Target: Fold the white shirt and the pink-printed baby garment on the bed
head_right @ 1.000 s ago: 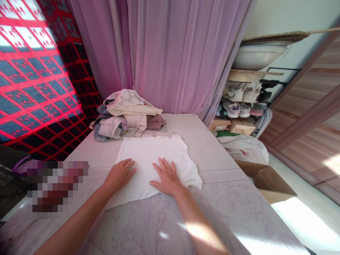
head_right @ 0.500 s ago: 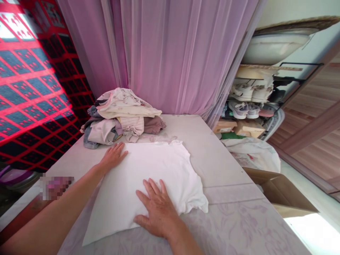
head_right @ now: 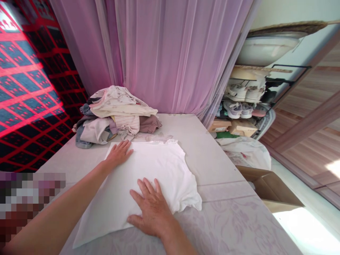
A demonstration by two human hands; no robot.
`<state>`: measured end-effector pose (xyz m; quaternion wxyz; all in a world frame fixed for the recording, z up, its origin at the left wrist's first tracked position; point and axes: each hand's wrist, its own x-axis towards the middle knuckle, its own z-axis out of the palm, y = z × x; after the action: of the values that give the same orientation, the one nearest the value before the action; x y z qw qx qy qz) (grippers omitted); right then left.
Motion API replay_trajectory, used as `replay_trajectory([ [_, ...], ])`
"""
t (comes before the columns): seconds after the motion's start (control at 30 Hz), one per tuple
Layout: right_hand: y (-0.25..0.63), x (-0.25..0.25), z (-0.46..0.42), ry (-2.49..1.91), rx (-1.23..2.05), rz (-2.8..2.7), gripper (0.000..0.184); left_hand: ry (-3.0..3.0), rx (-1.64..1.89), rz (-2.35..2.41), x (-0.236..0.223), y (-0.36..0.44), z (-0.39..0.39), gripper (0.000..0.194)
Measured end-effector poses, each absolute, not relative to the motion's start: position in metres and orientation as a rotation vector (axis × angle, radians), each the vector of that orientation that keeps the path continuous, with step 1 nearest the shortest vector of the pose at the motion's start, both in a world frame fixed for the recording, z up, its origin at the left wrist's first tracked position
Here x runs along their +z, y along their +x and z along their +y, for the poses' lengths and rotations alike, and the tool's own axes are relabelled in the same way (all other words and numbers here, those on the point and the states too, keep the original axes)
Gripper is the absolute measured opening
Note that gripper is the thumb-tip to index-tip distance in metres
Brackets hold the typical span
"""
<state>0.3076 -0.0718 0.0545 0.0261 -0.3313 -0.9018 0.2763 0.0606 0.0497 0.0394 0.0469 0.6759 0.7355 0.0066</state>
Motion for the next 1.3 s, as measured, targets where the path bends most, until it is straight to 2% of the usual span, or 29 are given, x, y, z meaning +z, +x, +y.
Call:
replay_trajectory([
  [0.2, 0.31, 0.059, -0.072, -1.028, 0.921, -2.763, 0.069, 2.064, 0.055, 2.244, 0.04, 0.055, 0.054, 0.061],
  [0.37, 0.321, 0.071, -0.06, -1.067, 1.036, -2.616, 0.059, 2.206, 0.255, 2.319, 0.031, 0.056, 0.049, 0.056],
  [0.57, 0.3, 0.077, 0.024, -1.359, 0.705, -2.466, 0.041, 2.174, 0.406, 2.455, 0.031, 0.054, 0.044, 0.043],
  [0.7, 0.275, 0.072, 0.092, -1.608, 0.369, -2.4, 0.041, 2.121, 0.413, 2.446, 0.029, 0.053, 0.045, 0.046],
  [0.83, 0.259, 0.064, 0.131, -1.656, 0.259, -2.425, 0.037, 2.053, 0.39, 2.459, 0.025, 0.055, 0.047, 0.049],
  [0.93, 0.253, 0.056, 0.145, -1.654, 0.251, -2.435, 0.03, 2.037, 0.381, 2.475, 0.023, 0.055, 0.047, 0.053],
  [1.1, 0.245, 0.042, 0.151, -1.733, 0.218, -2.303, 0.03, 1.977, 0.319, 2.487, 0.023, 0.057, 0.05, 0.059],
  [1.2, 0.242, 0.039, 0.144, -1.732, 0.167, -2.243, 0.035, 1.9, 0.256, 2.488, 0.025, 0.058, 0.053, 0.061],
  [1.3, 0.238, 0.039, 0.129, -1.513, 0.122, -2.319, 0.04, 1.872, 0.233, 2.481, 0.026, 0.059, 0.055, 0.063],
])
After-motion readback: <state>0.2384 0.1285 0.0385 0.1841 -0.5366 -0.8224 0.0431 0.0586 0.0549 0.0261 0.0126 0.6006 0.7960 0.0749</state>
